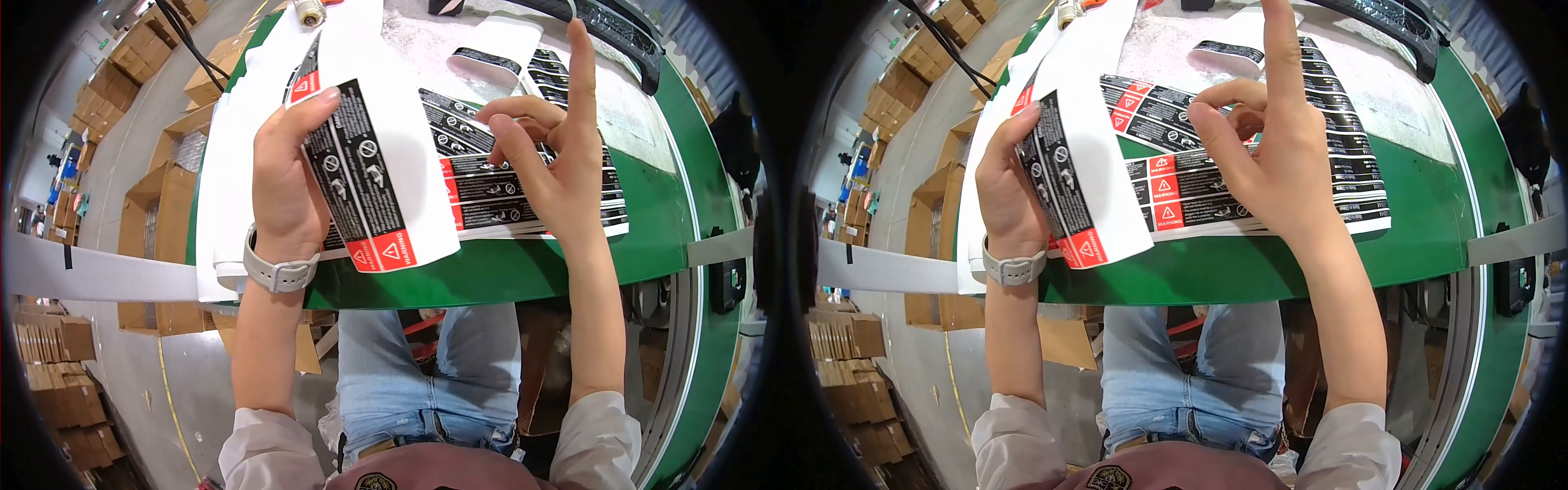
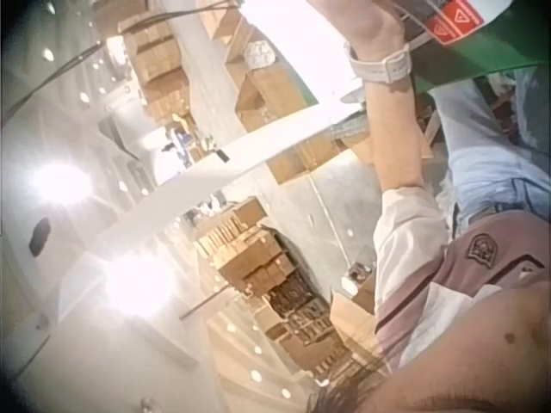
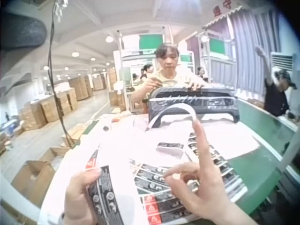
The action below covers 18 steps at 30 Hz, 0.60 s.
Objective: The recorder is applying labels or stickers to plastic components on an assembly line.
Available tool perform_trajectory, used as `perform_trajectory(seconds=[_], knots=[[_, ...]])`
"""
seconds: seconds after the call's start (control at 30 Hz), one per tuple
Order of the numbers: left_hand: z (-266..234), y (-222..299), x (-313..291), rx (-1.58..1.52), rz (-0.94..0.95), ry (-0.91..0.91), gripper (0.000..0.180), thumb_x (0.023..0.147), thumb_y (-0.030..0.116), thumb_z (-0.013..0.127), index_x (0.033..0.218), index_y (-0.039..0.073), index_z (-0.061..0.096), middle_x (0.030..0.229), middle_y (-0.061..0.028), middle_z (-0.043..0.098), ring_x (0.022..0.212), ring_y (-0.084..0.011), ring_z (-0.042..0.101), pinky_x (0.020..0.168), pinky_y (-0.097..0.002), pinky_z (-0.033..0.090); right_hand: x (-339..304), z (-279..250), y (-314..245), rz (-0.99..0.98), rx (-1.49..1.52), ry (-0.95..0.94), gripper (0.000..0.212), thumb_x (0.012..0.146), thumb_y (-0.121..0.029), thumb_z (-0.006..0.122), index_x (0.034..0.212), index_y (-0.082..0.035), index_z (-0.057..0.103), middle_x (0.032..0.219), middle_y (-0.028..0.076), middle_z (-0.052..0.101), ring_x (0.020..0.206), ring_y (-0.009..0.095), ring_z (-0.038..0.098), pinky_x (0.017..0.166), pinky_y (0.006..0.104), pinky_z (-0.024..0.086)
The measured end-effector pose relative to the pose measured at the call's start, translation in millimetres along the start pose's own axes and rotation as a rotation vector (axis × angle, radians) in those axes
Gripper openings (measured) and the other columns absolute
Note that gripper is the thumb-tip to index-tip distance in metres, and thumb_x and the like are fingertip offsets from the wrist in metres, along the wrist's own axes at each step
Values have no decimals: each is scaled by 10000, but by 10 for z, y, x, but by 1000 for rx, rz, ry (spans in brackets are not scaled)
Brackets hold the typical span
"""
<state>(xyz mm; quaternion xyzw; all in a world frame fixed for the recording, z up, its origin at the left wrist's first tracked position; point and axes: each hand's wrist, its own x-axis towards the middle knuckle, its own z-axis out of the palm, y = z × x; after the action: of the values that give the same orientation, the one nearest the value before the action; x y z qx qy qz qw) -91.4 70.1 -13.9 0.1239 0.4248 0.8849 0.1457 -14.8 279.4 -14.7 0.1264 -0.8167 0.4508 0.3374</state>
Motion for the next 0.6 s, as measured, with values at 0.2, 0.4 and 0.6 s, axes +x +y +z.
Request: perform_trajectory(seconds=[0.2, 0.4, 0.6], knots=[[-25, 11, 12, -81, 31, 47, 299, 964, 201, 502, 1065, -45, 639, 910, -120, 726, 752, -179, 722, 670, -277, 606, -34, -58, 79, -143, 30, -60, 843, 913, -4, 568, 1560, -85, 34, 850, 112, 700, 638, 116, 650, 585, 229, 539], [-71, 8, -17, 66, -249, -27, 226, 920, 169, 553, 972, -15, 675, 882, -88, 718, 787, -150, 691, 761, -277, 555, 35, -51, 125, -338, -256, 41, 906, 807, 2, 659, 1554, -87, 154, 1160, 124, 668, 1046, 220, 647, 853, 349, 523], [-215, -103, -145, 846, 99, -316, 330, 955, 165, 497, 1171, -59, 607, 1143, -121, 644, 1070, -201, 607, 930, -345, 472, -13, 21, 14, -682, -403, -124, 610, 803, -158, 651, 1399, -152, 524, 1184, 68, 656, 1266, 232, 535, 996, 433, 447]])
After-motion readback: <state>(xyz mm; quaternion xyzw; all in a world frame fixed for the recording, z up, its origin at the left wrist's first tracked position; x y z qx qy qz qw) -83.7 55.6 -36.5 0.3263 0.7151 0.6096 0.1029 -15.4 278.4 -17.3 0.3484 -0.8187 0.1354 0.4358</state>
